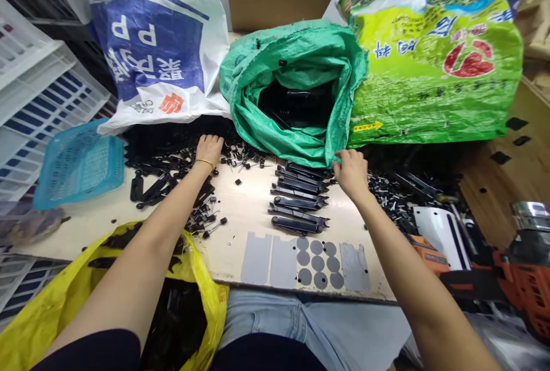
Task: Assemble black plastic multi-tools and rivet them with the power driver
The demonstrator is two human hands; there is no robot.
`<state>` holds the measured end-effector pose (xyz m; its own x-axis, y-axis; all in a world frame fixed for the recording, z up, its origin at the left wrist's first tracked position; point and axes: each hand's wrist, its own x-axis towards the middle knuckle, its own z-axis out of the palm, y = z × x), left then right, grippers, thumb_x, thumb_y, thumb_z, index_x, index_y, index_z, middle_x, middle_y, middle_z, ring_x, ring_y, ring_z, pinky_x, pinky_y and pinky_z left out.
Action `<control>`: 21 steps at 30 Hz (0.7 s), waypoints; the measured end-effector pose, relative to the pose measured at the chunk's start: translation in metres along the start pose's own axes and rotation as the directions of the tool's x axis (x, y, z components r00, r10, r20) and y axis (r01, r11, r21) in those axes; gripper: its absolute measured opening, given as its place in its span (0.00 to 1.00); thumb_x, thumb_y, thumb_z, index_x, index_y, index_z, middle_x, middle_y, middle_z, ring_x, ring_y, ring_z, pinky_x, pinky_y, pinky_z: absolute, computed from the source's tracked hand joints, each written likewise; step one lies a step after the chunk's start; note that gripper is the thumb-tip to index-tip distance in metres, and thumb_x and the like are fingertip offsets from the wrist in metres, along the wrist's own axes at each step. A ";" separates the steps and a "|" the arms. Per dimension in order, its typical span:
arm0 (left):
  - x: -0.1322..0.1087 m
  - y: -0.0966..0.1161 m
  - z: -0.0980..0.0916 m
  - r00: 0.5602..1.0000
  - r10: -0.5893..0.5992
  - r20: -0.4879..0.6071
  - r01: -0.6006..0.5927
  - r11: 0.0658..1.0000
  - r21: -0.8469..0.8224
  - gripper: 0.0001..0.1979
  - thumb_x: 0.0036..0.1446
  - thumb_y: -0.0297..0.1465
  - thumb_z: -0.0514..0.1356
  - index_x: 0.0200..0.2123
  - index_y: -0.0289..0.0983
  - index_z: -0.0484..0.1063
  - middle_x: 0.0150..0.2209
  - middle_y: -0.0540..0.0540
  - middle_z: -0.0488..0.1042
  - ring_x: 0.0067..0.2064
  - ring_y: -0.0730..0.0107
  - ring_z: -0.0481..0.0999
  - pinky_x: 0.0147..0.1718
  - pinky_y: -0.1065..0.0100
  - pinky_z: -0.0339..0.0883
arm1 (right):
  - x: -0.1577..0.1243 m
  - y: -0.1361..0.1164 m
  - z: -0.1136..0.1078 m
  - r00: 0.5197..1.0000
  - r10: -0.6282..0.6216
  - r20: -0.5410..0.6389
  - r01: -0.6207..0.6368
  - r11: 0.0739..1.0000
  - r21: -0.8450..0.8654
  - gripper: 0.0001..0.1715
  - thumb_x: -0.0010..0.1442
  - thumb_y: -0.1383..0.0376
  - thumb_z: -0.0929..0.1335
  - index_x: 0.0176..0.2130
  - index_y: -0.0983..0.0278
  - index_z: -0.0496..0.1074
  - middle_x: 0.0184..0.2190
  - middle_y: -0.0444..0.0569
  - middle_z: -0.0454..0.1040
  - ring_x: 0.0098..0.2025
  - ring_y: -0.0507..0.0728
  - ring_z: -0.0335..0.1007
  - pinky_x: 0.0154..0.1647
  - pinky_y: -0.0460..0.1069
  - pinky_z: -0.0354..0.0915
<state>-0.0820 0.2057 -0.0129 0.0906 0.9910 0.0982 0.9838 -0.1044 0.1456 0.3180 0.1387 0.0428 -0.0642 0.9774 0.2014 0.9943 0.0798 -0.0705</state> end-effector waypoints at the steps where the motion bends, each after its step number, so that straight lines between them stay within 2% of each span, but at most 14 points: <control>1: 0.000 -0.001 0.000 1.000 0.015 0.000 -0.015 1.000 0.016 0.17 0.57 0.23 0.43 0.44 0.33 0.69 0.42 0.35 0.69 0.50 0.53 0.63 0.54 0.55 0.51 | 0.010 -0.009 0.001 0.998 -0.056 0.004 0.056 0.997 0.045 0.17 0.60 0.65 0.59 0.46 0.68 0.68 0.43 0.61 0.69 0.46 0.66 0.60 0.44 0.57 0.57; 4: -0.008 -0.004 0.002 0.998 0.056 0.018 -0.058 0.995 0.076 0.16 0.58 0.25 0.45 0.42 0.35 0.70 0.40 0.37 0.68 0.48 0.53 0.64 0.51 0.56 0.54 | 0.046 -0.039 0.011 0.986 -0.165 0.037 0.157 0.975 0.158 0.16 0.59 0.68 0.59 0.45 0.68 0.68 0.43 0.60 0.70 0.47 0.65 0.61 0.47 0.56 0.58; 6: -0.016 -0.004 0.006 0.999 0.041 0.008 -0.042 0.998 0.055 0.15 0.58 0.26 0.46 0.42 0.37 0.71 0.42 0.38 0.68 0.49 0.54 0.63 0.49 0.57 0.57 | 0.074 -0.061 0.022 0.981 -0.179 0.069 0.161 0.964 0.211 0.16 0.60 0.69 0.59 0.46 0.69 0.68 0.44 0.60 0.70 0.48 0.65 0.61 0.49 0.56 0.57; 10: -0.026 0.003 0.013 0.993 -0.060 -0.101 0.049 0.993 -0.110 0.14 0.56 0.26 0.50 0.40 0.40 0.74 0.48 0.41 0.63 0.50 0.57 0.63 0.48 0.61 0.61 | 0.127 -0.100 0.045 0.986 -0.069 0.149 0.026 0.961 0.276 0.19 0.62 0.68 0.58 0.52 0.71 0.65 0.49 0.61 0.69 0.51 0.63 0.62 0.51 0.55 0.57; 13: -0.024 0.014 0.016 0.969 -0.212 -0.125 0.184 0.961 -0.204 0.10 0.54 0.30 0.54 0.36 0.38 0.74 0.46 0.41 0.61 0.49 0.57 0.65 0.51 0.59 0.61 | 0.151 -0.116 0.059 0.976 -0.018 0.218 -0.042 0.962 0.270 0.20 0.60 0.65 0.63 0.51 0.72 0.67 0.47 0.63 0.71 0.49 0.64 0.65 0.48 0.56 0.60; 15: -0.020 0.022 0.016 0.940 -0.329 -0.095 0.299 0.924 -0.236 0.09 0.53 0.35 0.57 0.34 0.36 0.73 0.45 0.40 0.60 0.50 0.54 0.65 0.52 0.57 0.61 | 0.154 -0.118 0.062 0.972 0.003 0.233 -0.065 0.964 0.258 0.21 0.58 0.64 0.66 0.49 0.72 0.68 0.46 0.63 0.71 0.49 0.65 0.64 0.48 0.57 0.60; 17: -0.015 0.027 0.018 0.915 -0.400 -0.052 0.374 0.890 -0.263 0.11 0.51 0.36 0.60 0.34 0.34 0.71 0.45 0.39 0.59 0.51 0.52 0.64 0.53 0.57 0.60 | 0.148 -0.115 0.058 0.981 0.024 0.191 -0.074 0.962 0.262 0.22 0.57 0.63 0.67 0.49 0.72 0.68 0.48 0.63 0.70 0.51 0.66 0.62 0.50 0.57 0.59; 21: -0.010 0.031 0.021 0.899 -0.436 -0.034 0.396 0.845 -0.360 0.16 0.46 0.26 0.62 0.41 0.33 0.66 0.48 0.39 0.57 0.54 0.55 0.62 0.56 0.59 0.57 | 0.109 -0.094 0.038 0.999 0.038 -0.039 -0.021 0.927 0.374 0.22 0.56 0.60 0.68 0.48 0.70 0.68 0.45 0.59 0.71 0.49 0.65 0.63 0.51 0.56 0.59</control>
<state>-0.0496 0.1939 -0.0297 -0.3528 0.9339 0.0584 0.8114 0.2742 0.5161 0.2144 0.2454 0.0346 -0.0230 0.9714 0.2365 0.8913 0.1271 -0.4352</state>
